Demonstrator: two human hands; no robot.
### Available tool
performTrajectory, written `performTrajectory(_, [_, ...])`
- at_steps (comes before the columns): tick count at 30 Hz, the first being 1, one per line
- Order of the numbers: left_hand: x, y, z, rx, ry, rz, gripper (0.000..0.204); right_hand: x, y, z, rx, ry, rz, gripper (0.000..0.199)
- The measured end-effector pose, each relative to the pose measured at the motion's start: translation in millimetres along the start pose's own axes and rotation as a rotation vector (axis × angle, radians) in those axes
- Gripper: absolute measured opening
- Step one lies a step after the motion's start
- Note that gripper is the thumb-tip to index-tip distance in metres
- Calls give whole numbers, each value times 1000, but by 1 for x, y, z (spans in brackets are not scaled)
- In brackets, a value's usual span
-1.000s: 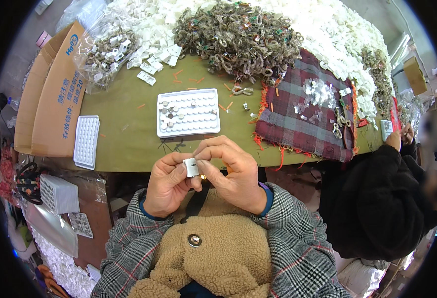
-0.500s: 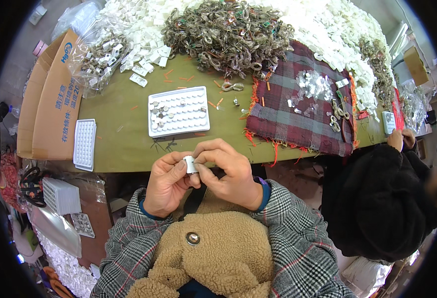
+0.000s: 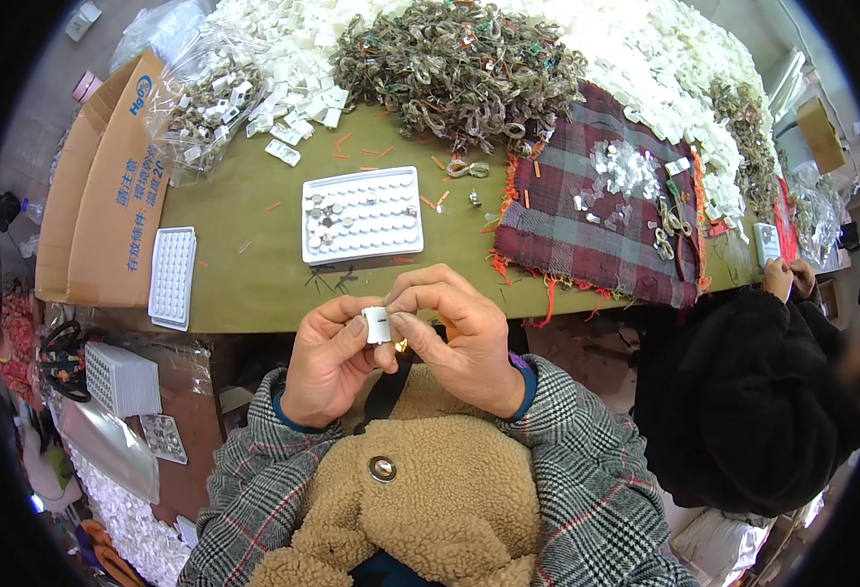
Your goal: The person repeatedly picks small white plastic housings and metal contacts from a tray and table, inserts the contacts into the housings, and places the assembled units back into the tray. The process is repeated continuously with both hands working in a steady rhythm.
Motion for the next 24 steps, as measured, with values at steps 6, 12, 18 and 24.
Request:
performTrajectory(6, [1, 3, 2, -7, 7, 0, 26, 2, -5, -3, -10, 128, 81, 10])
performTrajectory(12, [7, 1, 7, -92, -132, -24, 24, 4, -5, 0, 90, 358, 209, 14])
performTrajectory(18, [-1, 3, 3, -51, 37, 3, 21, 16, -19, 4, 146, 317, 140, 20])
performTrajectory(24, [-11, 9, 5, -27, 17, -10, 23, 26, -37, -6, 243, 298, 48, 12])
Point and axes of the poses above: each hand's wrist, its own y-axis away from the middle knuckle, its own z-axis out of the back of the hand, x = y × z, the point moved 1 cm from there along -y, towards the middle knuckle, and after that the axes turned 10 degrees about z, right-handed, at the moved point
